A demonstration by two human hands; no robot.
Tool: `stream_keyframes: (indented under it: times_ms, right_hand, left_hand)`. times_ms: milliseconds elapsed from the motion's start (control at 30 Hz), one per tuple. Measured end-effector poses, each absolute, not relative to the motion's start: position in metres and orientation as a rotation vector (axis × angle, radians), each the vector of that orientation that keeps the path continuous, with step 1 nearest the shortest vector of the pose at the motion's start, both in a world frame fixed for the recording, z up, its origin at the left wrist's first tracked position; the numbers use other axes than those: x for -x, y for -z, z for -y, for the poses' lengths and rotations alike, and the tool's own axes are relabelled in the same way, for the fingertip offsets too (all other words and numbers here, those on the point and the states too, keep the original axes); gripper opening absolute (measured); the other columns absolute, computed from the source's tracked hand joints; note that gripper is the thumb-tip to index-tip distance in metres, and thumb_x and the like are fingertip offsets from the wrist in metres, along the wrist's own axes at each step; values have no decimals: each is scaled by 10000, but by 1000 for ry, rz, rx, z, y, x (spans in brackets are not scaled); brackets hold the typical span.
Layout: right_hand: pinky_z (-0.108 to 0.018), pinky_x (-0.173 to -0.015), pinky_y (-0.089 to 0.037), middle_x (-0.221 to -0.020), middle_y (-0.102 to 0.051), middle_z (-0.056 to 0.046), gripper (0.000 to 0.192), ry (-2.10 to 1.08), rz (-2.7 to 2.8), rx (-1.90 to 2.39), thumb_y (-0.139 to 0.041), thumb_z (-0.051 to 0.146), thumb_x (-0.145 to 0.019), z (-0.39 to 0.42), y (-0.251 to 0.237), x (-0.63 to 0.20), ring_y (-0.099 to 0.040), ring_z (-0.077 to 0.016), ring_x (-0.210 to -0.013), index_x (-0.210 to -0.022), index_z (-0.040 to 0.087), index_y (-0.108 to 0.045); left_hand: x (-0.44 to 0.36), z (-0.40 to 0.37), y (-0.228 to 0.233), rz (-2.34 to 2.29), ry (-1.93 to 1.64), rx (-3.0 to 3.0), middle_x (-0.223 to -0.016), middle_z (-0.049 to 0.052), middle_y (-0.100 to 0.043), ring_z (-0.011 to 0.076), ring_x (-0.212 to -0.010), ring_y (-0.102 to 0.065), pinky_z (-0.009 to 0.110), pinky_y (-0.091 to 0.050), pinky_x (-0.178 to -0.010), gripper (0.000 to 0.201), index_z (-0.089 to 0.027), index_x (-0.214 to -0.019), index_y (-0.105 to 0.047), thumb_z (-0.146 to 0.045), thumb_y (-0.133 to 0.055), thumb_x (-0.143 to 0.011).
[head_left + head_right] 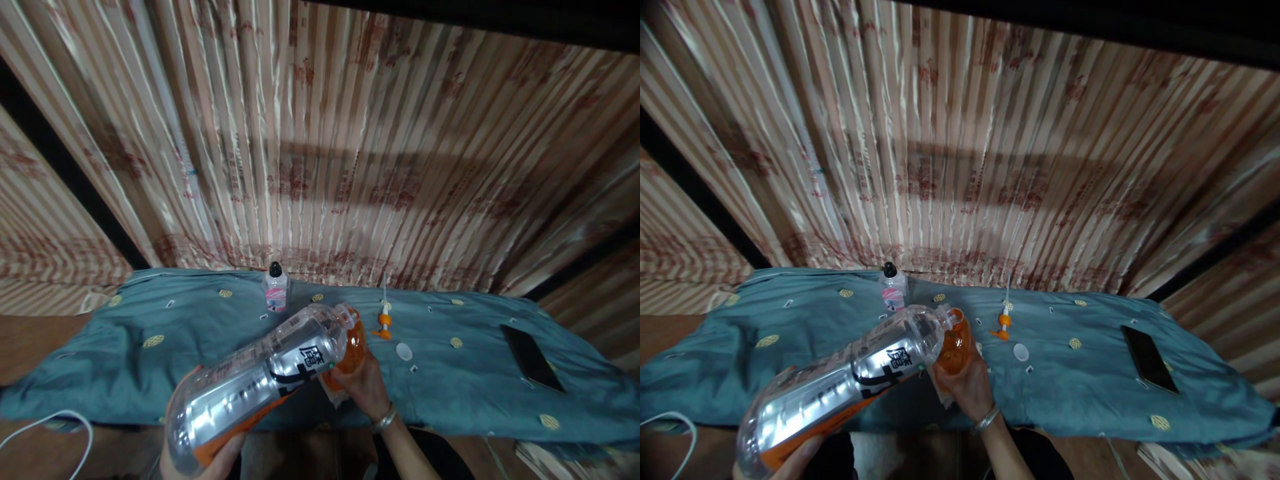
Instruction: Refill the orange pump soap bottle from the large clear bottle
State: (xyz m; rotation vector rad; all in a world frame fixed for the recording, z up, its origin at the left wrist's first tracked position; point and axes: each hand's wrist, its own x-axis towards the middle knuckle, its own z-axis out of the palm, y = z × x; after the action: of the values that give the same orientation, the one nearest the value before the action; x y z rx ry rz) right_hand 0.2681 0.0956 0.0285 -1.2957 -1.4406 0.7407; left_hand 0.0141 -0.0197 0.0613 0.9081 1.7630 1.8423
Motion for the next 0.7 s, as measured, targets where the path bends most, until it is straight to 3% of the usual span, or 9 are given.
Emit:
stream_keyframes:
  times_ms: [100, 233, 467, 700]
  right_hand:
    - [-541, -1025, -716, -1178, -891, -140, 585, -718, 1418, 1320, -857, 395, -710, -94, -29, -267, -867, -382, -1100, -1254, 204, -758]
    - [-498, -945, -741, -1081, -902, -109, 563, -702, 1416, 1359, -866, 394, -710, -93, -27, -267, -878, -361, -1024, -1236, 216, -770]
    - [-520, -1010, -723, -1175, -892, -138, 664, -653, 1443, 1370, -872, 428, -708, -93, -25, -269, -876, -370, -1074, -1319, 207, -736]
    - [-537, -1071, -699, -1272, -869, -166, 678, -610, 1480, 1349, -854, 411, -726, -94, -21, -271, -853, -381, -1179, -1354, 193, -723]
  left_hand:
    - [-18, 20, -72, -1767, -1825, -820, -1402, 145, -724, 441, -1342, -669, 619, -432, -1296, 1112, -242, -1455, -635, -763, -996, -540]
    - [-21, 20, -76, -1741, -1836, -777, -1401, 164, -731, 457, -1322, -673, 631, -447, -1269, 1170, -232, -1455, -626, -779, -1000, -491]
    - [-27, 19, -74, -1713, -1873, -851, -1280, 110, -791, 373, -1168, -756, 492, -555, -1152, 1127, -242, -1476, -642, -788, -979, -549]
    - [-34, 18, -78, -1751, -1888, -784, -1368, 146, -766, 413, -1290, -726, 547, -502, -1243, 1181, -217, -1459, -643, -851, -962, -515]
